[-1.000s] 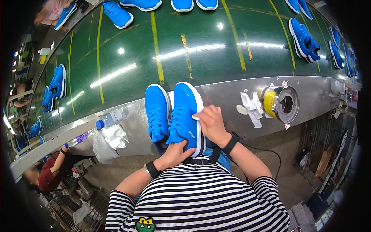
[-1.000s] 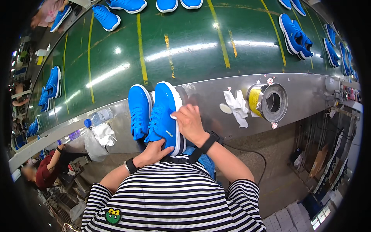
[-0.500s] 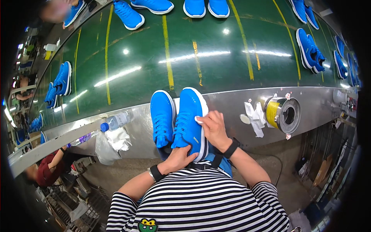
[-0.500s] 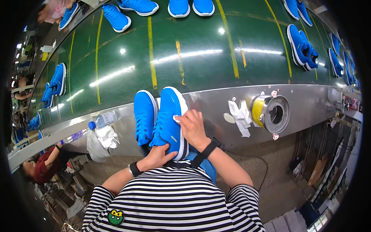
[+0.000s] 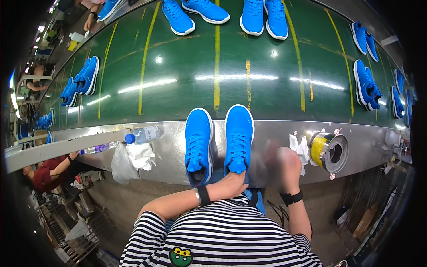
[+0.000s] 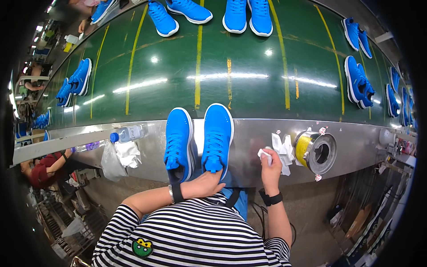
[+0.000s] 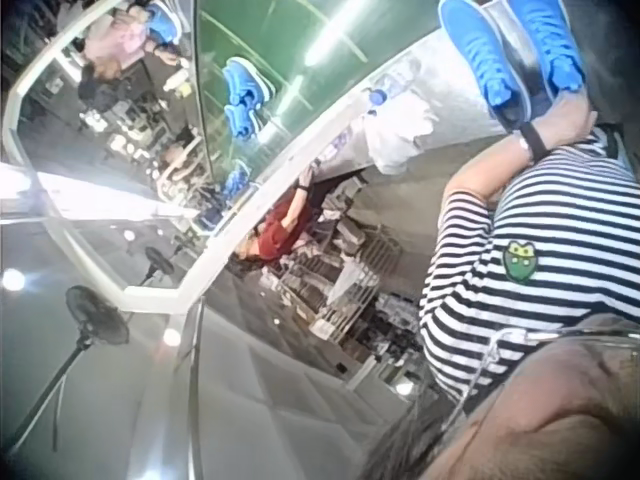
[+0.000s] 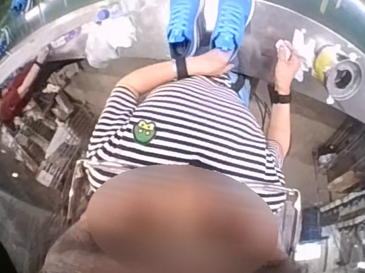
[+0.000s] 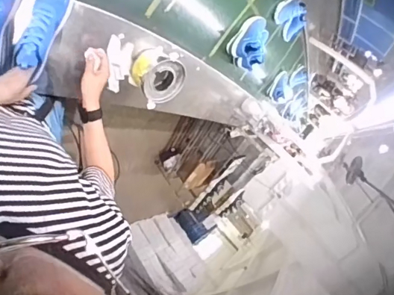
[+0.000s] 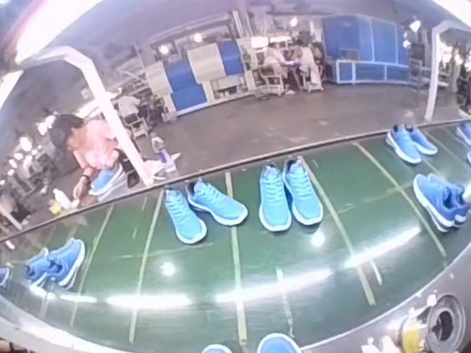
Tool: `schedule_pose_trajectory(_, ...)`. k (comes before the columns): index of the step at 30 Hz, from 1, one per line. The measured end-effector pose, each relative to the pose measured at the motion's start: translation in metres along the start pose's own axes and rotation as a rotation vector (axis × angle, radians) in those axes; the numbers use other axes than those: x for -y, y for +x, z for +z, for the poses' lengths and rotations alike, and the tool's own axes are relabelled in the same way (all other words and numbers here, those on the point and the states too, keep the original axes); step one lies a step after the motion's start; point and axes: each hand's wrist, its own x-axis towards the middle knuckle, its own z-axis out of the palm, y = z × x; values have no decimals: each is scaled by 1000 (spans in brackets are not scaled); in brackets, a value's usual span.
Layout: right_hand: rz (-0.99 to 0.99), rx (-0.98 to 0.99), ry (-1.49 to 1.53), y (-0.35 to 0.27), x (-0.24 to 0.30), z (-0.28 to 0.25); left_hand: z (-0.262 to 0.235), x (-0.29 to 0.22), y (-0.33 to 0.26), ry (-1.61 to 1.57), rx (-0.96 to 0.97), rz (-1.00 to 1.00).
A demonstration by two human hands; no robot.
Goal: The person wipes the white soles and blue uppers of blue sneakers with a white cloth on a factory assembly line. They handle multiple pairs, rotate the shoes to access different sides, and place cleaned pairs back on the conveyor belt.
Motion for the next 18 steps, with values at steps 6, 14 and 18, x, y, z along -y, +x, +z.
schedule_pose_trajectory(6, -148, 74, -115, 4, 11, 16, -13, -16, -20, 85, -127, 102)
schedule_pose_trajectory(14, -664, 137, -232, 60, 43, 95, -30, -26, -7, 438, -362, 52)
schedule_pose_trajectory(18, -831, 239, -565, 79, 22, 105, -20, -7, -4, 413, -335, 77)
